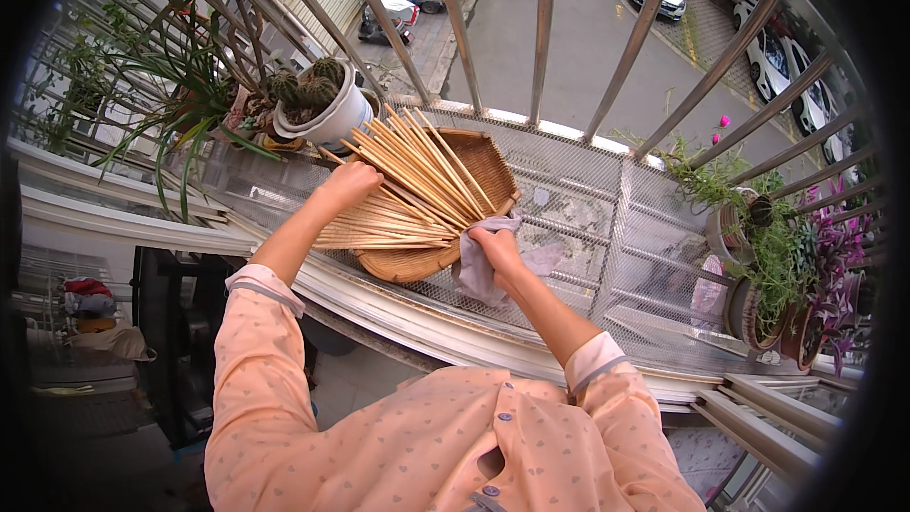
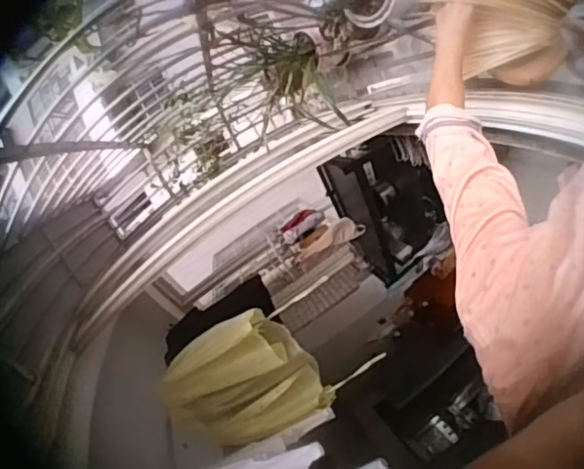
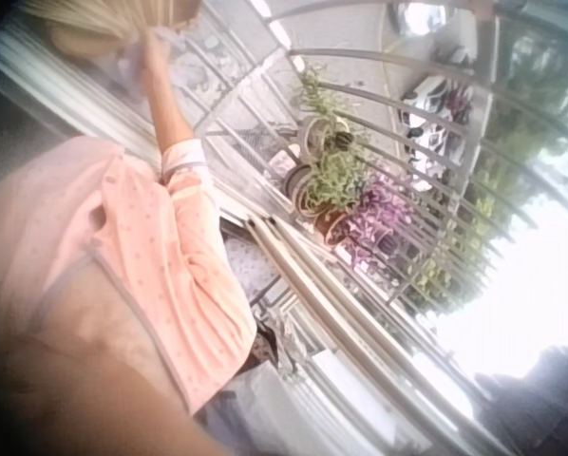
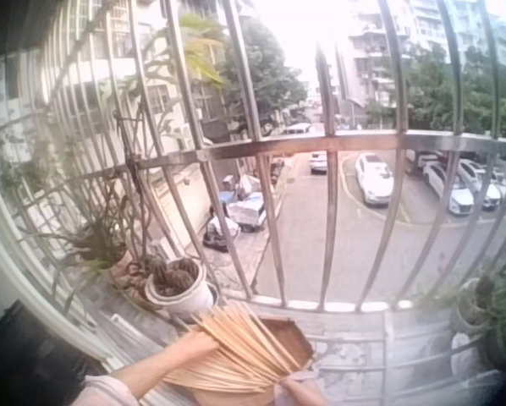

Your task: The person wipes the window sill and frame with a cloth, moving along the length of the sill and around the corners. They repeatedly fold and reposition the cloth to continue wiping different sections of the sill and frame.

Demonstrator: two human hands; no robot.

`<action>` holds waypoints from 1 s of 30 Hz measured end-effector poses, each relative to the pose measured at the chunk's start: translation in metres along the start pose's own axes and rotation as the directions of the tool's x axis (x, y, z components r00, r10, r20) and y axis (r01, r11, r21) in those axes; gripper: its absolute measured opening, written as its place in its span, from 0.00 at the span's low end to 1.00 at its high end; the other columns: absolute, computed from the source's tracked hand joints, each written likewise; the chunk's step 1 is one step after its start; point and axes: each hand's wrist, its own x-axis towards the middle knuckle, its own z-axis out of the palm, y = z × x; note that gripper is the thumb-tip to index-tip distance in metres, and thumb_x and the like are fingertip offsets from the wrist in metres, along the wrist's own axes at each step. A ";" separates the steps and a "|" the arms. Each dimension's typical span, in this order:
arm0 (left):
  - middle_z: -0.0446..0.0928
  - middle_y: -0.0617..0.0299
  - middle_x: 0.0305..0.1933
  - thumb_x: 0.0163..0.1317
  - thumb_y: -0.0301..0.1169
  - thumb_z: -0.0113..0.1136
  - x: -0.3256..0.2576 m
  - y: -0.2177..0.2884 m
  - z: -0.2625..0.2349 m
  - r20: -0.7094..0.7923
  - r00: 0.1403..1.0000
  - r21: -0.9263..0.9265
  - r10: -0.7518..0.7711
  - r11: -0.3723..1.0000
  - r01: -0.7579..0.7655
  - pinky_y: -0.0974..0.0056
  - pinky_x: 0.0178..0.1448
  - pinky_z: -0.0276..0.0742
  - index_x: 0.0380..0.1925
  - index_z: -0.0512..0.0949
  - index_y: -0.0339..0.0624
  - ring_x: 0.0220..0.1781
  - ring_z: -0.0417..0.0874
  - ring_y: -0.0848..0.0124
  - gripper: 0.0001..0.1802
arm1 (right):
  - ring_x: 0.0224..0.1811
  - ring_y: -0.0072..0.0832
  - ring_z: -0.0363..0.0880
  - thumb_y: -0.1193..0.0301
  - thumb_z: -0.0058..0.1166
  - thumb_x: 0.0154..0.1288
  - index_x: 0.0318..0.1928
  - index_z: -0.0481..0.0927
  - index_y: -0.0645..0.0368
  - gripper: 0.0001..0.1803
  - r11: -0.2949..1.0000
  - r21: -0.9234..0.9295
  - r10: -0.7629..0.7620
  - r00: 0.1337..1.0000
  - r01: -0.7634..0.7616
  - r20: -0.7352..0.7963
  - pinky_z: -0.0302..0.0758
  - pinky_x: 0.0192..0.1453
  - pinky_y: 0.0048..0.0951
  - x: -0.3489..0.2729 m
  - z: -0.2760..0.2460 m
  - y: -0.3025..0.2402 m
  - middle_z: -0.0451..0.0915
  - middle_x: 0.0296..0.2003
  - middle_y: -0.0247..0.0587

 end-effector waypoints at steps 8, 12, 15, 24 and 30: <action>0.80 0.52 0.31 0.49 0.21 0.55 0.022 0.008 0.015 0.051 0.999 -0.053 -0.009 0.999 0.012 0.54 0.43 0.78 0.26 0.80 0.39 0.39 0.82 0.54 0.06 | 0.35 0.26 0.77 0.69 0.56 0.56 0.38 0.79 0.69 0.14 1.000 -0.003 -0.027 1.000 0.027 0.011 0.72 0.38 0.26 0.005 -0.003 0.004 0.80 0.36 0.41; 0.80 0.50 0.31 0.49 0.21 0.56 0.026 0.011 0.013 0.078 0.996 -0.136 -0.049 0.989 0.059 0.54 0.44 0.77 0.26 0.80 0.38 0.39 0.81 0.53 0.05 | 0.35 0.25 0.77 0.68 0.57 0.55 0.38 0.79 0.69 0.15 0.999 -0.001 -0.051 0.998 0.051 0.024 0.72 0.38 0.27 0.007 -0.004 0.006 0.80 0.36 0.40; 0.79 0.49 0.31 0.50 0.20 0.56 0.024 0.011 0.010 0.088 0.992 -0.188 -0.091 0.976 0.106 0.53 0.44 0.77 0.27 0.79 0.36 0.39 0.81 0.52 0.04 | 0.35 0.25 0.76 0.67 0.57 0.55 0.39 0.79 0.70 0.16 0.999 -0.023 -0.032 0.999 0.033 0.025 0.72 0.38 0.27 0.009 -0.005 0.007 0.80 0.36 0.40; 0.78 0.50 0.32 0.51 0.19 0.54 0.008 0.015 0.012 -0.128 0.988 -0.199 -0.083 0.978 0.056 0.53 0.45 0.76 0.29 0.76 0.35 0.41 0.79 0.52 0.05 | 0.34 0.24 0.77 0.67 0.57 0.55 0.38 0.79 0.69 0.16 0.999 0.001 -0.038 0.998 0.038 0.046 0.71 0.36 0.25 0.006 -0.005 0.007 0.80 0.35 0.40; 0.78 0.54 0.31 0.51 0.22 0.53 -0.012 0.020 0.025 -0.319 0.941 -0.178 -0.111 0.982 0.056 0.54 0.43 0.75 0.26 0.76 0.37 0.39 0.79 0.55 0.03 | 0.35 0.24 0.77 0.66 0.56 0.56 0.39 0.79 0.70 0.17 0.998 -0.012 -0.055 0.998 0.055 0.036 0.71 0.38 0.25 0.006 -0.005 0.007 0.80 0.36 0.40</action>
